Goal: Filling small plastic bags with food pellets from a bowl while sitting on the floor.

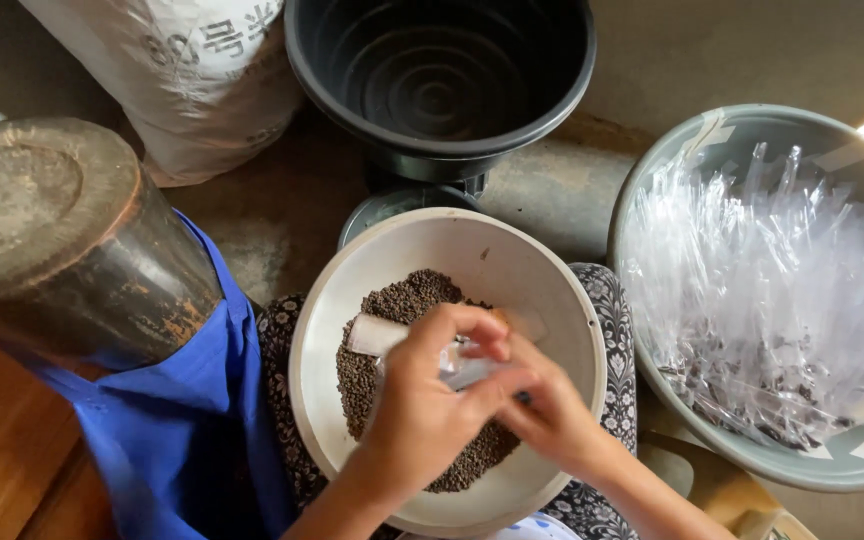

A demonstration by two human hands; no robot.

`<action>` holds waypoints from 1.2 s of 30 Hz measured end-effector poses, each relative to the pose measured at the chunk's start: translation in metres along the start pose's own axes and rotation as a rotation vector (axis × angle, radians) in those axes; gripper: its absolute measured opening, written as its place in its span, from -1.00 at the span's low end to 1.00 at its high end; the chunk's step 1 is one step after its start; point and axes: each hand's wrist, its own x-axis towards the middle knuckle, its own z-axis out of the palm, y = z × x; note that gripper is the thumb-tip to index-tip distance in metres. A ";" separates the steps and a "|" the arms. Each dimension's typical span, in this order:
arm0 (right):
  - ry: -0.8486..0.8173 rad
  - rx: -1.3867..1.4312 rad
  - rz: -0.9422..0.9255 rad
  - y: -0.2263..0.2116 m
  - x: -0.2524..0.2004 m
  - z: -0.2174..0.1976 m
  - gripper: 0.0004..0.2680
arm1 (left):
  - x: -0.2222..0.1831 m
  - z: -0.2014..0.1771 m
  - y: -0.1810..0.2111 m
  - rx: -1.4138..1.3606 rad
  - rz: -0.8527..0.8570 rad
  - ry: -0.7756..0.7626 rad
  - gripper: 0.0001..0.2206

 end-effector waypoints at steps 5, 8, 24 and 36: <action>0.359 0.021 -0.100 0.011 0.001 -0.053 -0.97 | -0.035 0.000 -0.057 -0.205 -0.310 -0.353 -0.67; 0.498 0.293 -0.011 0.023 -0.012 -0.061 -0.94 | -0.031 -0.009 -0.083 0.072 -0.214 -0.261 -0.72; 0.398 0.418 0.313 0.045 -0.006 -0.002 -0.83 | -0.038 0.027 -0.067 0.545 0.295 -0.005 -0.79; 0.055 0.892 0.317 0.042 -0.031 -0.017 -0.84 | -0.048 0.015 -0.100 0.051 -0.227 -0.114 -0.87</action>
